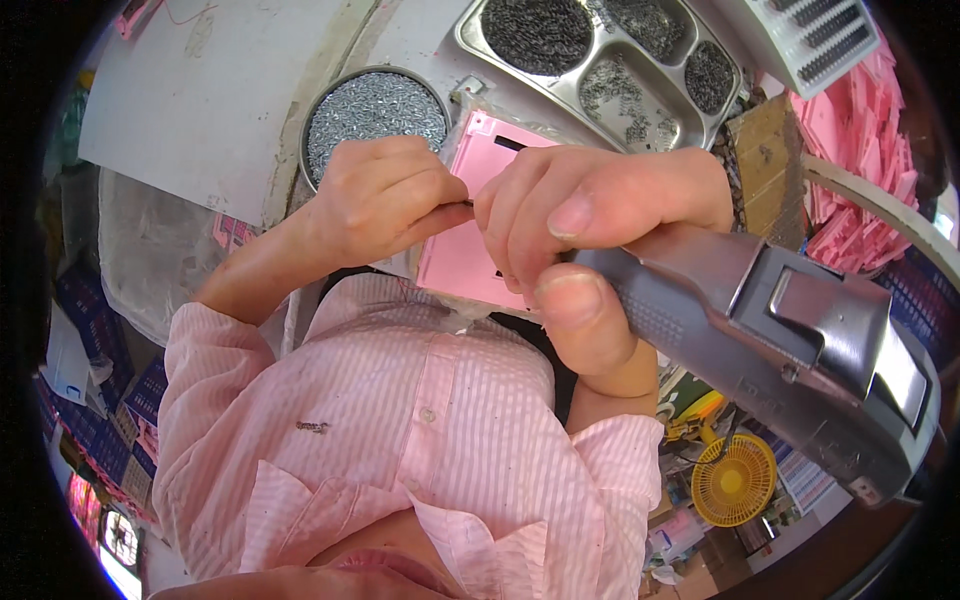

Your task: Assembling and soldering components of a pink toy electronic device.

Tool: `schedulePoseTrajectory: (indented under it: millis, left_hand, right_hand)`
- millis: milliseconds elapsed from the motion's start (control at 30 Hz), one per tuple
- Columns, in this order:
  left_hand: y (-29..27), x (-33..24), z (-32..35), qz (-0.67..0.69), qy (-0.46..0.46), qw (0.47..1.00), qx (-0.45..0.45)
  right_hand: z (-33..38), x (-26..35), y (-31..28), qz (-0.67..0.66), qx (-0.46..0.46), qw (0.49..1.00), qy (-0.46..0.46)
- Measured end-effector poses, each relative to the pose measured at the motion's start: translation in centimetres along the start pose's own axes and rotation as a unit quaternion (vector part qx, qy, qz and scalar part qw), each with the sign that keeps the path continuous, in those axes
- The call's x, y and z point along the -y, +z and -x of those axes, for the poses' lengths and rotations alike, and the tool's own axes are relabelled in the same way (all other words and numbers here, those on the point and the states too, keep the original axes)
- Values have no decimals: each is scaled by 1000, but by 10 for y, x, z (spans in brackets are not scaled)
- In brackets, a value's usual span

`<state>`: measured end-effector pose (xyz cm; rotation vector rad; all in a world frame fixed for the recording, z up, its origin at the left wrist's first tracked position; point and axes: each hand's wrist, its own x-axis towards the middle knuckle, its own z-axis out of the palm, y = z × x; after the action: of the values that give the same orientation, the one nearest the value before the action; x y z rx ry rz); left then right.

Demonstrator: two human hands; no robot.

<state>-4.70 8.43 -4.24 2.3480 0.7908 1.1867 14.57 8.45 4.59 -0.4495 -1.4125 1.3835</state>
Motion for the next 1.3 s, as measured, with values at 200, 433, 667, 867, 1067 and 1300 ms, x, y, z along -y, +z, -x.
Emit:
schedulePoseTrajectory:
  millis: [200,433,667,867,1067,1300]
  left_hand:
    - [-31,4,1,216,-286,933,-28]
    - [-33,12,23,360,-383,845,-93]
    - [-21,8,15,108,-243,963,-42]
    - [0,3,15,51,-129,988,-65]
    - [5,-1,9,47,-100,991,-69]
    - [2,-1,19,11,-131,989,-73]
  right_hand:
    - [-23,-37,-6,-9,-69,994,-89]
    - [-26,-67,-15,9,-78,993,-84]
    - [-22,-76,-8,132,-59,988,-54]
    - [-28,-25,-7,-2,-25,998,-56]
    - [-13,-12,1,35,4,999,-32]
    - [-3,-21,10,-18,-52,998,-11]
